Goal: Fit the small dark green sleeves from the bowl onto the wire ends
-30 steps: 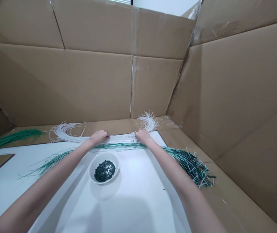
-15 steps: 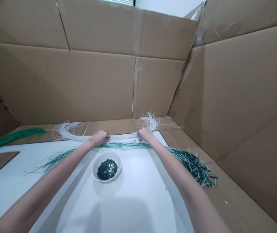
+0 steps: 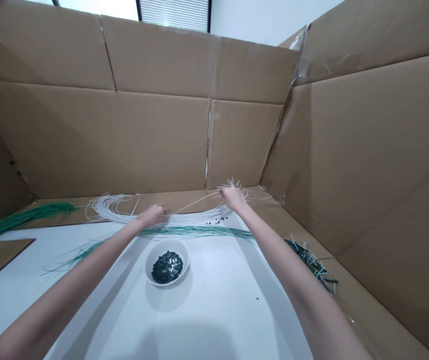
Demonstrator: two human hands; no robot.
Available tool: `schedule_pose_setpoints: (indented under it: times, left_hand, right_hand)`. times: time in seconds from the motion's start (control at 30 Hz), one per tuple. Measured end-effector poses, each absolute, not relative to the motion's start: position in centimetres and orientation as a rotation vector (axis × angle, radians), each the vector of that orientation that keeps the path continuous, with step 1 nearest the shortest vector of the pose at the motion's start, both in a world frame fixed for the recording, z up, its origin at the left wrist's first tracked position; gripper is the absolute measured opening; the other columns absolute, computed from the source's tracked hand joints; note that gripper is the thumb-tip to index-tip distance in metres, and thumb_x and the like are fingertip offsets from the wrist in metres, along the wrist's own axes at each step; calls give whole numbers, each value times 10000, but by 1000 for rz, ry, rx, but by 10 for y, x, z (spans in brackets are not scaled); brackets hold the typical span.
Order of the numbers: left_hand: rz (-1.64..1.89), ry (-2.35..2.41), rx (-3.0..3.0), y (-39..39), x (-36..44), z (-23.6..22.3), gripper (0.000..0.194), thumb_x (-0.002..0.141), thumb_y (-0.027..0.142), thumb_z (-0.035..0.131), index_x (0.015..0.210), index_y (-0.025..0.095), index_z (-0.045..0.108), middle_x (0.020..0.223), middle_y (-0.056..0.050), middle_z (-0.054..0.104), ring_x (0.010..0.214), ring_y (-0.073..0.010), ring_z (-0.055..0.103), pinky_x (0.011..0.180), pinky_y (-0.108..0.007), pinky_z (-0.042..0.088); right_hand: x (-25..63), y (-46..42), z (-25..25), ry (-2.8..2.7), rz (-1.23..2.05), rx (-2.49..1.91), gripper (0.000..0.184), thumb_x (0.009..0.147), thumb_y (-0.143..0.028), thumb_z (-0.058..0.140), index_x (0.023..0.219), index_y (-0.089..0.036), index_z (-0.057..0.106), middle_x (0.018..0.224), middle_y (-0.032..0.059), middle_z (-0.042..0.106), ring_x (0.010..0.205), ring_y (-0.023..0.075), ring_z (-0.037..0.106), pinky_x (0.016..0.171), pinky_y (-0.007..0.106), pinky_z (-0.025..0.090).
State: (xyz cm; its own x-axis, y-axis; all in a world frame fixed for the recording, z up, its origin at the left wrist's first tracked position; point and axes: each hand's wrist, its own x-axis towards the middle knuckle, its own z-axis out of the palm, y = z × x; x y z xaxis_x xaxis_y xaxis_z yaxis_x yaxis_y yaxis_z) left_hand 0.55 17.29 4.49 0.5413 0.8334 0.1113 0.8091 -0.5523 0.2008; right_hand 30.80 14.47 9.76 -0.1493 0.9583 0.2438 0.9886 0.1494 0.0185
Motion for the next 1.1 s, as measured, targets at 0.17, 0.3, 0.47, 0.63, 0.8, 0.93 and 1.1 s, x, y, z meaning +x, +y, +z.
schedule_pose_setpoints:
  times: [0.17,0.3,0.47,0.63,0.8,0.93,1.1]
  left_hand:
    - [569,1368,2590,172,29,57,511,755,437,462,1170,137,460,1205,-142,488,1079,-241,466,852,-304,375]
    - [670,1302,2522,176,52,75,359,820,351,338,912,138,612,855,-73,645,775,-172,573,705,-254,410]
    - [803,1313,2388,179,54,99,439,813,415,298,822,127,630,599,-26,598,593,-138,535,597,-229,392]
    - [1032,1357,2191,185,28,119,593,794,538,231,870,112,636,738,-39,628,685,-152,537,625,-233,391]
    - [1220,1412,2056,194,-20,137,383,700,453,495,857,137,641,841,-21,642,777,-149,519,707,-218,381]
    - [1321,1502,2022,190,-63,152,369,724,390,510,918,96,622,862,-11,617,792,-105,484,767,-207,354]
    - [1387,1743,1976,177,-107,167,443,730,419,498,1011,89,591,800,20,565,688,-40,385,688,-163,320]
  right_hand:
    - [307,153,134,-2092,-257,-1731,227,830,-271,419,909,-192,617,868,41,671,804,141,605,700,220,427]
    - [302,153,155,-2016,-263,-1646,204,813,-263,457,876,-190,636,846,37,677,772,137,604,697,230,432]
    - [310,147,184,-1879,-351,-1544,181,791,-218,491,845,-162,653,830,65,676,752,158,600,719,270,432]
    - [340,140,219,-1814,-491,-1585,205,797,-231,482,856,-154,662,851,74,665,776,165,583,758,291,419]
    - [392,126,239,-1706,-639,-1749,249,812,-258,449,880,-143,659,868,92,655,806,196,576,778,334,412]
    - [429,111,236,-1582,-682,-1869,296,820,-308,438,901,-120,652,859,117,652,792,210,579,760,359,419]
    - [442,91,222,-1572,-741,-2014,278,803,-339,459,909,-177,658,824,97,654,760,210,581,688,346,428]
